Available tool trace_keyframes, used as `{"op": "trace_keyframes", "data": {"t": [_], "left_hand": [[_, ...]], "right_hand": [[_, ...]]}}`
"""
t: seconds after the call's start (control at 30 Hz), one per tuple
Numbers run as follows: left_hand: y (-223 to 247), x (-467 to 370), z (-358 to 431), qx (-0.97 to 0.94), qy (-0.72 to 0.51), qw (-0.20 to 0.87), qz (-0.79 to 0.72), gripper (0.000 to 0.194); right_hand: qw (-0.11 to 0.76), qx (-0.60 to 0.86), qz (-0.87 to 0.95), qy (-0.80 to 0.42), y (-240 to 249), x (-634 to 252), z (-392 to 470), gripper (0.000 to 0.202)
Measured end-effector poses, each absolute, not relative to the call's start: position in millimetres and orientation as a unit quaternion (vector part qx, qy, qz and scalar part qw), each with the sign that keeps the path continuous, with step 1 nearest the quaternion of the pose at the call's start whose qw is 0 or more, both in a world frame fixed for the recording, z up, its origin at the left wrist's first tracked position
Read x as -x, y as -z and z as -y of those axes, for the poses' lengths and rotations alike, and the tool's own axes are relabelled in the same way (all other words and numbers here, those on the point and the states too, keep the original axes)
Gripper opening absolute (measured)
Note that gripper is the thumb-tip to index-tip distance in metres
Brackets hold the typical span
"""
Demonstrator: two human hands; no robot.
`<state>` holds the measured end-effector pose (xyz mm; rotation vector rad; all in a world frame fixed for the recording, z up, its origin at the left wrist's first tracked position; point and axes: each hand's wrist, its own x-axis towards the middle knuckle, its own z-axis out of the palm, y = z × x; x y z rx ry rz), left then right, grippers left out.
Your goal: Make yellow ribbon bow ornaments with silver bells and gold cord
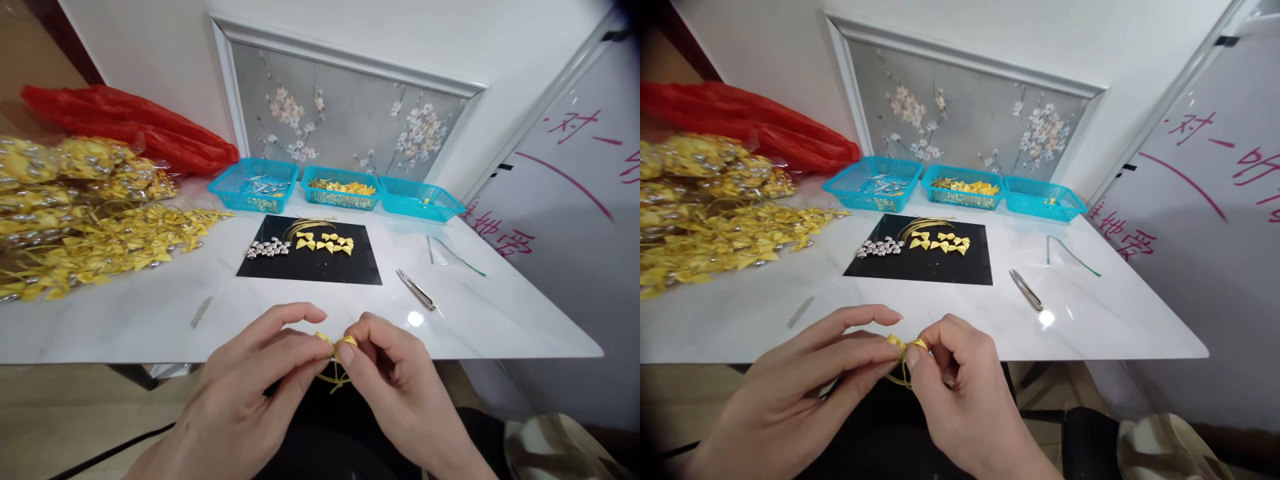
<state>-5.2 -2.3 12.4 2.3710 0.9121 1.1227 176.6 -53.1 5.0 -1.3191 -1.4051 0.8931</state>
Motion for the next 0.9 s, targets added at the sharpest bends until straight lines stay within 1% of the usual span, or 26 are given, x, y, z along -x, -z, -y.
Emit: {"op": "trace_keyframes", "data": {"t": [0.17, 0.37, 0.53, 0.67, 0.8, 0.9], "left_hand": [[-15.5, 3.9, 0.4, -0.842, -0.401, 0.177, -0.315, 0.024], [-14.0, 2.1, -2.0, -0.846, -0.399, 0.174, -0.307, 0.024], [-16.3, 0.2, -4.0, -0.839, -0.39, 0.209, -0.316, 0.024], [-15.9, 2.6, -3.3, -0.839, -0.379, 0.222, -0.322, 0.022], [-11.9, 8.0, -2.9, -0.85, -0.369, 0.208, -0.314, 0.028], [-10.9, 10.6, -3.4, -0.858, -0.369, 0.193, -0.3, 0.029]], "right_hand": [[0.481, 0.537, 0.583, -0.375, -6.0, -178.2, 50.4, 0.023], [0.476, 0.532, 0.604, -0.353, -5.1, -180.9, 49.3, 0.023], [0.467, 0.52, 0.643, -0.313, -8.5, -183.4, 49.4, 0.016], [0.464, 0.519, 0.65, -0.305, -11.1, -184.4, 49.5, 0.017], [0.457, 0.531, 0.63, -0.335, -11.1, -184.8, 49.2, 0.017], [0.452, 0.54, 0.629, -0.33, -11.9, -184.6, 49.1, 0.018]]}}
